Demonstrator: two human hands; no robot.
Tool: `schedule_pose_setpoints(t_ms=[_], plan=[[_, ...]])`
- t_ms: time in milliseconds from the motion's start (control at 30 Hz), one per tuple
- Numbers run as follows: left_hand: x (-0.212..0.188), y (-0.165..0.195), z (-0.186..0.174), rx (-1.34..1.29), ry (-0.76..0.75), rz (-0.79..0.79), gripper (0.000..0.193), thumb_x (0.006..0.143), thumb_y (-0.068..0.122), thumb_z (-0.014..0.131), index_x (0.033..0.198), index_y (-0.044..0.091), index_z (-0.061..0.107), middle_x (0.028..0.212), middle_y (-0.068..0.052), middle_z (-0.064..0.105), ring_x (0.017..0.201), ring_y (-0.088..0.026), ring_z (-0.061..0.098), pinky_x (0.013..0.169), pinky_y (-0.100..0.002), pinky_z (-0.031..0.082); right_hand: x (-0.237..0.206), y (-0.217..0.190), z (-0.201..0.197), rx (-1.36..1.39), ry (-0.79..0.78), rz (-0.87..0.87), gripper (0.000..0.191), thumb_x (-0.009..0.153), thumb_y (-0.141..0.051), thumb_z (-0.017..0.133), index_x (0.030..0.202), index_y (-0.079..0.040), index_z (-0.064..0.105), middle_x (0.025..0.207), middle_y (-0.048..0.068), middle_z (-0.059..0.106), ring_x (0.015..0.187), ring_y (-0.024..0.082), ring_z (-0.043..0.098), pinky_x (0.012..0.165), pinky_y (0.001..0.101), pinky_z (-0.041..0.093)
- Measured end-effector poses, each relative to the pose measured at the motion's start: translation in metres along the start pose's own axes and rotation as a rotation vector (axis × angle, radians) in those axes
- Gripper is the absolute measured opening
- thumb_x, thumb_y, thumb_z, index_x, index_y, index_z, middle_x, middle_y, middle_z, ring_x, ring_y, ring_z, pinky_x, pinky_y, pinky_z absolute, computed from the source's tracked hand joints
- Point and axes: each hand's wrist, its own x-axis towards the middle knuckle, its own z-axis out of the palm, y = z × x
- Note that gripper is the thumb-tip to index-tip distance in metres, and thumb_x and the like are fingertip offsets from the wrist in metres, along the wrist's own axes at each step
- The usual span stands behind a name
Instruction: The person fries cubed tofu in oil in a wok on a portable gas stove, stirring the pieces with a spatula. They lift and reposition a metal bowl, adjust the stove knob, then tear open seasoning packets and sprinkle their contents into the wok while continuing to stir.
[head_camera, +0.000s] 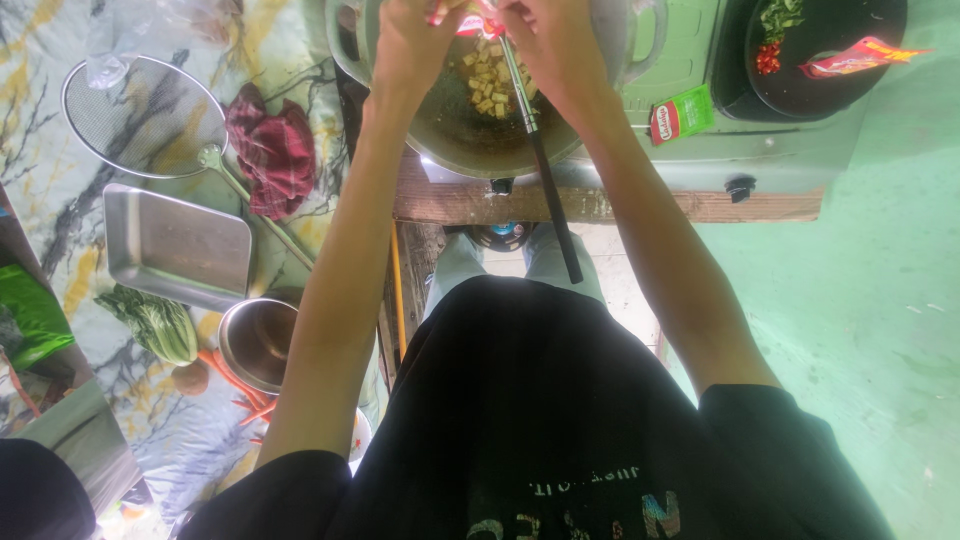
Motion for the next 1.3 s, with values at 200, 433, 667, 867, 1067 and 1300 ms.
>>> schedule_pose_setpoints(t_ms=[200, 433, 667, 867, 1067, 1300], plan=[[-0.018, -0.016, -0.017, -0.057, -0.084, -0.194, 0.006, 0.095, 0.006, 0.075, 0.100, 0.004, 0.079, 0.082, -0.007, 0.074, 0.070, -0.019, 0.064, 0.062, -0.035, 0.050, -0.001, -0.003, 0.011, -0.094, -0.120, -0.121, 0.006, 0.104, -0.005, 0.069, 0.105, 0.001, 0.070, 0.092, 0.014, 0.073, 0.083, 0.023, 0.072, 0.076, 0.0358, 0.057], [-0.030, -0.021, -0.027, -0.348, -0.193, -0.242, 0.015, 0.100, 0.005, 0.064, 0.110, 0.003, 0.075, 0.092, -0.011, 0.078, 0.084, -0.017, 0.074, 0.076, -0.031, 0.062, -0.001, -0.010, 0.016, -0.158, -0.166, -0.045, 0.007, 0.103, -0.006, 0.071, 0.105, 0.001, 0.071, 0.091, 0.013, 0.073, 0.084, 0.023, 0.074, 0.076, 0.0350, 0.056], [-0.042, -0.021, -0.033, -0.306, -0.165, -0.105, 0.015, 0.105, 0.010, 0.063, 0.113, -0.001, 0.068, 0.107, -0.015, 0.077, 0.104, -0.024, 0.078, 0.092, -0.035, 0.063, -0.006, -0.025, 0.016, -0.155, -0.217, -0.007, 0.008, 0.100, -0.003, 0.070, 0.103, 0.003, 0.069, 0.094, 0.016, 0.073, 0.083, 0.025, 0.074, 0.074, 0.0354, 0.056], [-0.042, -0.032, -0.039, -0.194, -0.093, -0.065, 0.016, 0.102, 0.011, 0.068, 0.113, 0.000, 0.071, 0.101, -0.018, 0.078, 0.093, -0.027, 0.079, 0.082, -0.036, 0.061, -0.005, -0.033, 0.035, -0.189, -0.167, -0.053, 0.008, 0.101, -0.004, 0.073, 0.105, 0.003, 0.071, 0.091, 0.017, 0.074, 0.082, 0.027, 0.074, 0.074, 0.0358, 0.056], [-0.030, -0.040, -0.051, -0.074, 0.164, 0.006, 0.013, 0.097, 0.009, 0.073, 0.101, -0.003, 0.068, 0.083, -0.017, 0.074, 0.070, -0.028, 0.073, 0.064, -0.037, 0.056, 0.005, -0.035, 0.055, -0.135, -0.035, -0.097, 0.006, 0.104, -0.001, 0.073, 0.107, 0.004, 0.070, 0.088, 0.018, 0.072, 0.081, 0.027, 0.075, 0.073, 0.0358, 0.056], [-0.023, -0.035, -0.062, -0.116, 0.164, 0.032, 0.010, 0.101, 0.009, 0.069, 0.104, 0.000, 0.070, 0.090, -0.013, 0.079, 0.075, -0.020, 0.080, 0.069, -0.031, 0.061, 0.023, -0.017, 0.068, -0.025, 0.039, -0.117, 0.005, 0.106, -0.002, 0.072, 0.107, 0.003, 0.070, 0.100, 0.015, 0.077, 0.091, 0.023, 0.078, 0.083, 0.0346, 0.063]])
